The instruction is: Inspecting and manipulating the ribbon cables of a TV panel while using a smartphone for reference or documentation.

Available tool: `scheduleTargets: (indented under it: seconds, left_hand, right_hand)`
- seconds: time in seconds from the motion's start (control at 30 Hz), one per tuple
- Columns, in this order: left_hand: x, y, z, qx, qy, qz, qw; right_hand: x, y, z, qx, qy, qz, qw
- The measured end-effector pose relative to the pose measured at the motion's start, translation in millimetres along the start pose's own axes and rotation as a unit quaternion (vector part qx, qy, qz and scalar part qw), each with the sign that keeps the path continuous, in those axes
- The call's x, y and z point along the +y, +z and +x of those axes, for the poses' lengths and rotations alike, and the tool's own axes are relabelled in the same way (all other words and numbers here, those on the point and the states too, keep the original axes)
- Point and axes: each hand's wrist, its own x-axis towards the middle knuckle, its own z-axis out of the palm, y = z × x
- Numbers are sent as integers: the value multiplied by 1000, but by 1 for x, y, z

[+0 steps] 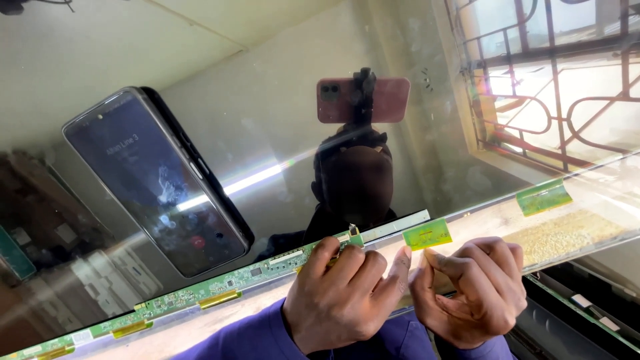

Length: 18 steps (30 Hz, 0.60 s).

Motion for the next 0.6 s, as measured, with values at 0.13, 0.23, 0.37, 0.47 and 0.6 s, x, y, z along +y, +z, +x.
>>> scheduleTargets:
  seconds: [0.13, 0.23, 0.37, 0.47, 0.6]
  left_hand:
    - [-1, 1, -1, -15, -4, -16, 1000]
    - [0, 1, -3, -23, -14, -21, 999]
    - [-2, 0, -3, -6, -2, -16, 1000]
    - [-2, -3, -2, -6, -5, -21, 1000]
    - [-2, 0, -4, -17, -13, -27, 999]
  right_hand:
    - [0, -1, 2, 11, -8, 39, 999]
    - [2, 1, 2, -8, -30, 10, 999]
    - [-1, 2, 2, -7, -21, 5, 1000]
    - [-1, 0, 2, -3, -22, 15, 1000]
    - [-2, 1, 4, -21, -24, 8, 999]
